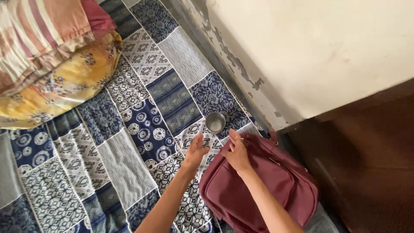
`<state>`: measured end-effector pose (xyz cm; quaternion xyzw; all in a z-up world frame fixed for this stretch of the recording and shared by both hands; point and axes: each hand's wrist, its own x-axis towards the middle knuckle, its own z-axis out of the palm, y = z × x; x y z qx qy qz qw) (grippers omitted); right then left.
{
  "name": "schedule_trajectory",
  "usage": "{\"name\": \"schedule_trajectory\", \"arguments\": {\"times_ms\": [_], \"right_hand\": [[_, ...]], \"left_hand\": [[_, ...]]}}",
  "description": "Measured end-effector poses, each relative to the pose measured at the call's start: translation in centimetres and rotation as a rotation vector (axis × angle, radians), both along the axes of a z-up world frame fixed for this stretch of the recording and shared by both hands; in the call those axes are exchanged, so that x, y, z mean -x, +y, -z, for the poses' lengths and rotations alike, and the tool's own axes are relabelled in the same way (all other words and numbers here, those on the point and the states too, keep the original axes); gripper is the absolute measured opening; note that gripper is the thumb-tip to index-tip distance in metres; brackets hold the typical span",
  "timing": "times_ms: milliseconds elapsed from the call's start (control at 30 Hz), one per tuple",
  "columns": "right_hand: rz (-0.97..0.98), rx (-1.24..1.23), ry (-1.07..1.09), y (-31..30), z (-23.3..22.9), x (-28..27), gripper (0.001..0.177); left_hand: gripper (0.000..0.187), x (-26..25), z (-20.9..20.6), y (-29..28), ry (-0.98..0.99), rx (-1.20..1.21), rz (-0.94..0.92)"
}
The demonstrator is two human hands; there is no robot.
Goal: Serving a plate of food, a bottle of soda, and a cup to a dining table.
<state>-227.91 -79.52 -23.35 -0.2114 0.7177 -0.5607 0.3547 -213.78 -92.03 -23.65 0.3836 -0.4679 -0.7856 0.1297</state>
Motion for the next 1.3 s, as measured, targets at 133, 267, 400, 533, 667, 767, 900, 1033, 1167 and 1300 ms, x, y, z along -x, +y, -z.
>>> {"name": "schedule_trajectory", "arguments": {"times_ms": [133, 267, 400, 533, 667, 767, 900, 1033, 1167, 1300], "right_hand": [[-0.033, -0.033, -0.016, -1.6, 1.2, 1.6, 0.099], [-0.051, -0.042, -0.035, -3.0, 2.7, 3.0, 0.102], [-0.063, -0.030, -0.061, -3.9, 4.7, 4.0, 0.105], [-0.075, -0.020, -0.144, -4.6, 1.3, 2.7, 0.100], [-0.065, 0.008, -0.177, -4.5, -0.6, 2.1, 0.099], [-0.071, 0.018, -0.071, -4.2, -1.7, 1.0, 0.100], [-0.076, 0.028, 0.352, -3.9, -6.4, -1.6, 0.093], [-0.120, 0.168, 0.671, -3.6, -11.7, -4.5, 0.095], [-0.167, 0.229, 0.773, -3.2, -15.9, -8.0, 0.089], [-0.215, 0.215, 0.780, -2.7, -20.3, -13.5, 0.082]], "left_hand": [[0.084, 2.6, 3.3, -1.7, 0.005, 0.001, -0.032], [0.081, 3.9, 5.7, -3.0, -0.008, 0.023, -0.047], [0.087, 5.2, 5.8, -3.6, -0.070, 0.061, -0.015], [0.093, 5.4, 3.1, -3.0, -0.056, 0.064, 0.011], [0.098, 4.8, -0.4, -2.5, 0.040, 0.014, -0.033], [0.099, 3.4, -1.5, -1.7, 0.065, 0.016, -0.057], [0.100, 0.9, -3.8, -1.0, 0.149, 0.095, -0.121], [0.096, -3.1, -10.8, -0.2, 0.184, 0.181, -0.172], [0.092, -7.6, -17.4, 0.9, 0.148, 0.181, -0.246], [0.087, -13.7, -21.9, 2.4, 0.123, 0.271, -0.322]]}}
